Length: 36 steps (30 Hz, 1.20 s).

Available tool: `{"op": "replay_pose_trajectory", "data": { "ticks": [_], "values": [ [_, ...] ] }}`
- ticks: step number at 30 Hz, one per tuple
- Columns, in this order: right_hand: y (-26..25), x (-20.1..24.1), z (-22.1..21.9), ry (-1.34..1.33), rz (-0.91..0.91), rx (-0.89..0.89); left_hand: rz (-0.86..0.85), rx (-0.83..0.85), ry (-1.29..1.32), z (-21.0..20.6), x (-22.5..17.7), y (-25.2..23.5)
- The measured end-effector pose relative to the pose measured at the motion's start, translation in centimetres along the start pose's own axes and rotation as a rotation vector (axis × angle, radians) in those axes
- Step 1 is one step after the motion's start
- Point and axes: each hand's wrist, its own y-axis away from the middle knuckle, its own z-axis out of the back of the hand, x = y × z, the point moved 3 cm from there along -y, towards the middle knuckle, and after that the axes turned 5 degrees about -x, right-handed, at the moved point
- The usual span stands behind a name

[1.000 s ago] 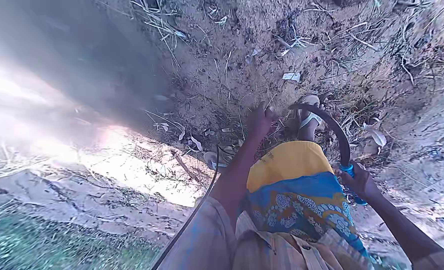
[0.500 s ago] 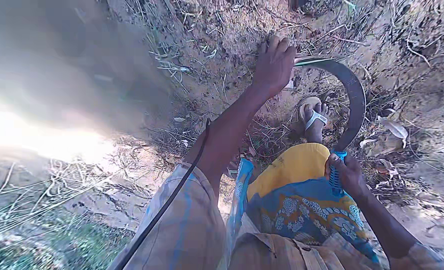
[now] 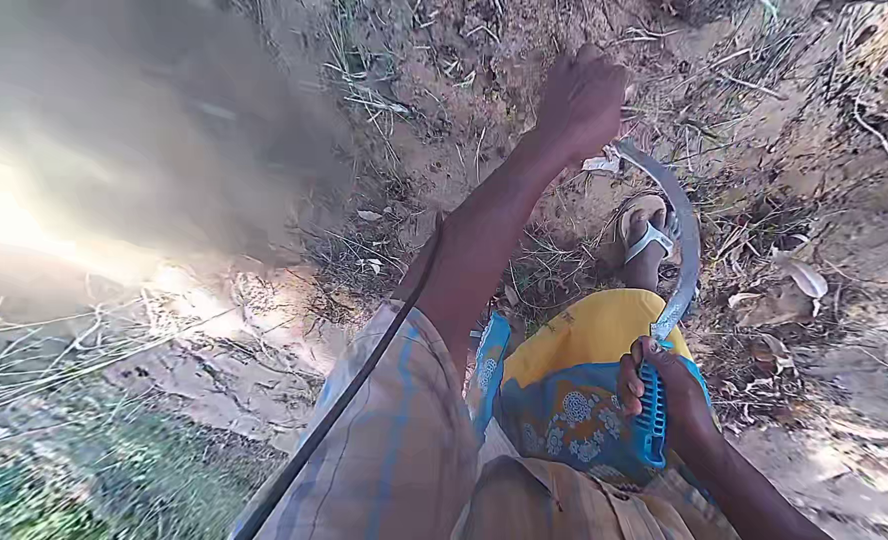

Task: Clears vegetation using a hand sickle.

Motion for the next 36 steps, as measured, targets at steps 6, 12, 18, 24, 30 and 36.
{"op": "replay_pose_trajectory", "data": {
  "ticks": [6, 12, 18, 24, 30, 36],
  "values": [
    [7.3, -3.0, 1.5, 0.578, -0.081, -0.126, 0.07, -0.119, 0.141, -1.8, 2.4, 5.5],
    [-0.4, 2.7, -1.2, 0.797, 0.601, -0.282, 0.307, -0.327, 0.769, -4.1, 5.5, 7.1],
    [-4.2, 2.8, -2.4, 1.137, 0.311, -0.372, 0.423, -0.439, 0.939, -5.2, 5.8, 7.9],
    [6.7, -2.3, 0.0, 1.406, -0.326, -0.331, 0.639, -0.397, 0.811, -6.7, 13.1, 15.1],
    [0.3, -1.0, -3.2, 1.444, 0.216, -0.235, 0.748, -0.182, 0.386, -6.3, 21.7, 17.2],
    [-6.4, -0.9, -9.3, 1.175, 0.509, -0.186, 0.494, -0.341, 0.109, 1.6, 22.9, 8.4]
  ]
}}
